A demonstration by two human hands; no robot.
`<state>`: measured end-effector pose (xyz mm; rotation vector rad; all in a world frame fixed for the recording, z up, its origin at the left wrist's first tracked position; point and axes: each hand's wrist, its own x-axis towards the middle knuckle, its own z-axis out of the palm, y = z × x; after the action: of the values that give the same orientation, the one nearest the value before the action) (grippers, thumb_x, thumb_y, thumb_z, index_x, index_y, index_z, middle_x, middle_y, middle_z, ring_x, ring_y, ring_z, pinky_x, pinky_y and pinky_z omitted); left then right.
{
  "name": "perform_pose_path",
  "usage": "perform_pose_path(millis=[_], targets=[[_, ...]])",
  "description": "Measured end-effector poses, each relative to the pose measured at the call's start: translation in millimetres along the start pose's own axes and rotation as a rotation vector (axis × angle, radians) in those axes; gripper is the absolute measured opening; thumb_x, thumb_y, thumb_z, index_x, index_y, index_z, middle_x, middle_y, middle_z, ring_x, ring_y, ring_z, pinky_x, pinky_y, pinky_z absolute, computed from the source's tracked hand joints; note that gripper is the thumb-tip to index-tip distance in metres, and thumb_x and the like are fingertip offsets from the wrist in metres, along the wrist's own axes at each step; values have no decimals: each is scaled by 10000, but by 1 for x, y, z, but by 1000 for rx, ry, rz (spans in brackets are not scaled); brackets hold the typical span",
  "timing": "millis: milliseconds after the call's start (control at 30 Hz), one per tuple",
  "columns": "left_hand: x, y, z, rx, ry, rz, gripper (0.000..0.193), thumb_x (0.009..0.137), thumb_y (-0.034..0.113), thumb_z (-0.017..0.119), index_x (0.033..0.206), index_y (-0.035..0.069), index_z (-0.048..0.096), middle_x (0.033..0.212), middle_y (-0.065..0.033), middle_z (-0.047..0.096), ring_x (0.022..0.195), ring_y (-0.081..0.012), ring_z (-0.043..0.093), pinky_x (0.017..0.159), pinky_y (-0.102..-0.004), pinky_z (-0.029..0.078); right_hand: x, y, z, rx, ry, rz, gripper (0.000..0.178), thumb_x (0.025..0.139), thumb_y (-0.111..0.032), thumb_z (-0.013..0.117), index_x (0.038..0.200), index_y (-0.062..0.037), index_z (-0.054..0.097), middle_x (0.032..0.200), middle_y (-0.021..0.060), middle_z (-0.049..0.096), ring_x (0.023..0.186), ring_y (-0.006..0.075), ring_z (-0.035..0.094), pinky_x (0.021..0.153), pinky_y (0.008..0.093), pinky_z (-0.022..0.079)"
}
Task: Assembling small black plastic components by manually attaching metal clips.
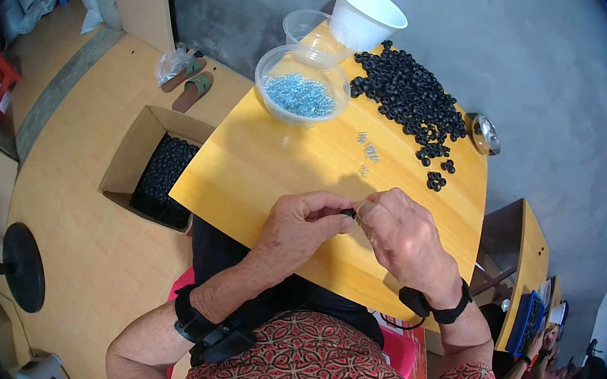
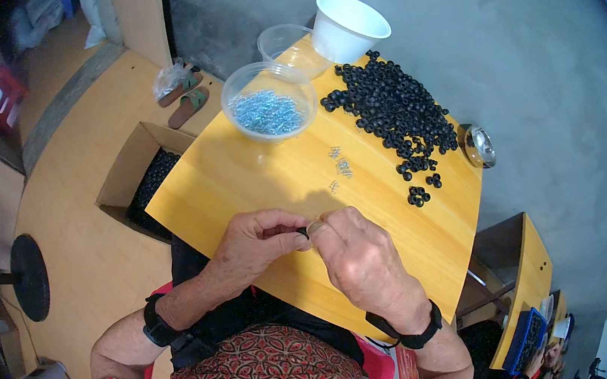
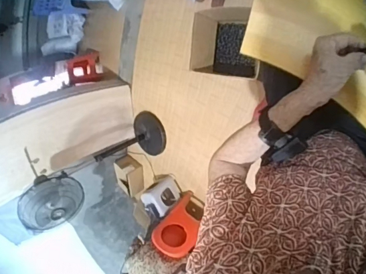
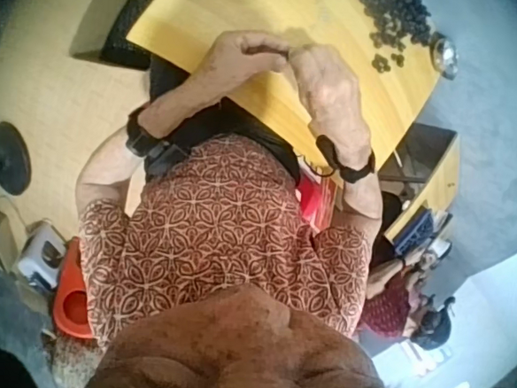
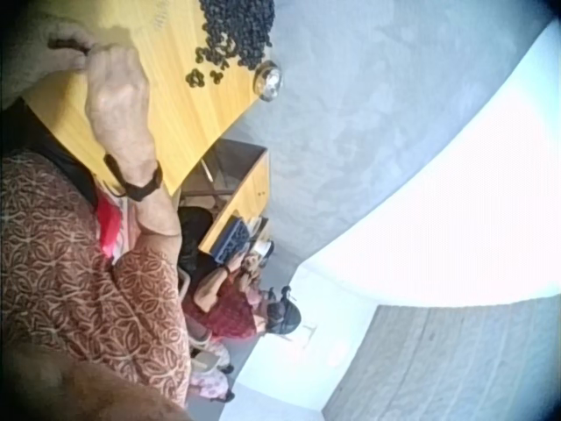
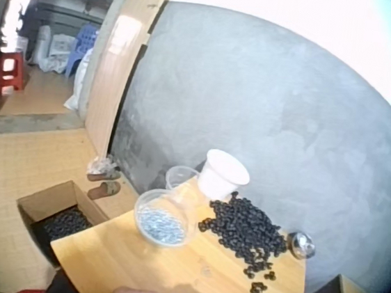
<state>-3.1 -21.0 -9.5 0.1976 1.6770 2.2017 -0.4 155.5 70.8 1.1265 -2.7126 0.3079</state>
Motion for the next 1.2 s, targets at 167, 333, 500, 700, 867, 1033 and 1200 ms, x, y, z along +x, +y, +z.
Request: perform_pose_path(millis=[167, 333, 500, 700, 867, 1033, 1200], targets=[[1, -4, 1, -4, -13, 1, 201, 884, 73, 683, 1062, -16, 662, 941, -18, 676, 879, -65, 610, 805, -220, 502, -5, 10, 8, 381, 91, 147, 180, 730, 91, 633, 895, 21, 625, 836, 144, 614, 760, 296, 630, 663, 354, 518], [2, -6, 2, -41, 6, 59, 209, 882, 62, 669, 1070, -25, 651, 944, -27, 670, 876, -71, 608, 799, -225, 501, -10, 6, 20, 558, 173, 294, 87, 799, 55, 661, 877, 34, 631, 827, 142, 639, 725, 257, 639, 650, 311, 504], [1, -7, 5, -66, 21, 66, 208, 876, 53, 656, 1062, -38, 647, 930, -34, 663, 869, -78, 603, 795, -233, 499, -16, -3, 33, 555, 285, 350, 100, 818, 43, 665, 916, 30, 651, 833, 142, 641, 743, 227, 641, 671, 292, 505], [0, -4, 6, -98, 22, 80, 190, 884, 52, 638, 1054, -32, 646, 930, -39, 663, 875, -85, 604, 814, -242, 498, -19, -13, 44, 528, 375, 378, 181, 804, 44, 674, 983, 43, 651, 907, 165, 633, 806, 253, 643, 712, 302, 511], [3, -7, 5, -88, 13, 57, 172, 885, 36, 618, 1042, -21, 658, 949, -46, 675, 890, -100, 621, 827, -254, 500, -19, -17, 53, 300, 431, 294, 242, 779, 59, 668, 1019, 34, 660, 922, 183, 623, 803, 300, 634, 721, 337, 526], [4, -3, 3, -17, 11, 66, 164, 891, 37, 619, 1042, -15, 661, 971, -33, 672, 914, -91, 618, 843, -248, 496, -20, -16, 53, 291, 436, 293, 242, 781, 56, 664, 1022, 35, 660, 902, 182, 620, 793, 301, 630, 701, 341, 523], [7, -9, 3, -95, -20, 77, 164, 902, 42, 622, 1056, -5, 654, 989, -22, 663, 925, -80, 606, 853, -243, 491, -19, -6, 37, 536, 339, 370, 235, 790, 36, 676, 1024, 35, 660, 910, 171, 621, 771, 282, 622, 678, 340, 517]])
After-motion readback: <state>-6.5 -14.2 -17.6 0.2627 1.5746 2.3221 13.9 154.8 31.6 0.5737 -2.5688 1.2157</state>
